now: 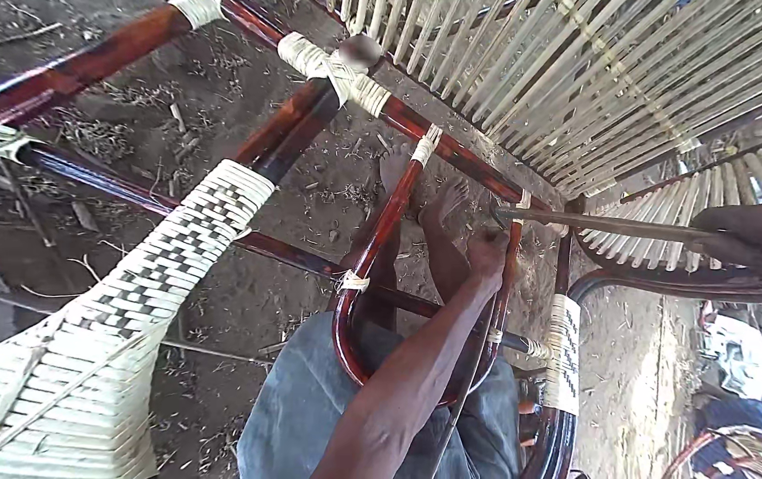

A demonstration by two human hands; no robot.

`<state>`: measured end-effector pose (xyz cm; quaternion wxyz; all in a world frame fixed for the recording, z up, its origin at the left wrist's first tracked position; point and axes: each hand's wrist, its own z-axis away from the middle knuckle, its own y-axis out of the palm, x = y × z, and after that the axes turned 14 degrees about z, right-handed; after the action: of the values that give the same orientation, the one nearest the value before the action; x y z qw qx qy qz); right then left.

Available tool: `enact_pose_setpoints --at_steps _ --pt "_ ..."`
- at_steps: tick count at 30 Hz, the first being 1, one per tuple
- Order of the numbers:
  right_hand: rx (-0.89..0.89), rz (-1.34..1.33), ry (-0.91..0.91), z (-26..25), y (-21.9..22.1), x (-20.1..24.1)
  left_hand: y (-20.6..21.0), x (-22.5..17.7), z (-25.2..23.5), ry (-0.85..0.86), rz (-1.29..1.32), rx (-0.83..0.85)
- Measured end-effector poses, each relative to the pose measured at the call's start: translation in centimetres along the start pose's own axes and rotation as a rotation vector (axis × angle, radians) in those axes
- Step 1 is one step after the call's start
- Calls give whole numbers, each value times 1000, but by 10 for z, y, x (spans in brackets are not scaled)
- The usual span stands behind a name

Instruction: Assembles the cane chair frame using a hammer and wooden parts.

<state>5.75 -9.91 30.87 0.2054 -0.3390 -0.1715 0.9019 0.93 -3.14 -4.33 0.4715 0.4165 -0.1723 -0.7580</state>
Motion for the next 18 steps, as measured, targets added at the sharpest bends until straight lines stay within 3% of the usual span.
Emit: enact_pose_setpoints --at_steps 5,10,15,18 --pt "-109 -81 21 2 -6 19 1 -4 2 0 35 1" --pt "-106 101 25 -4 6 6 2 -1 -1 6 8 -13" --pt "-172 -32 49 4 -1 27 2 -2 1 10 15 -9" --pt "-77 121 20 3 12 19 2 -8 6 -16 -31 -7"
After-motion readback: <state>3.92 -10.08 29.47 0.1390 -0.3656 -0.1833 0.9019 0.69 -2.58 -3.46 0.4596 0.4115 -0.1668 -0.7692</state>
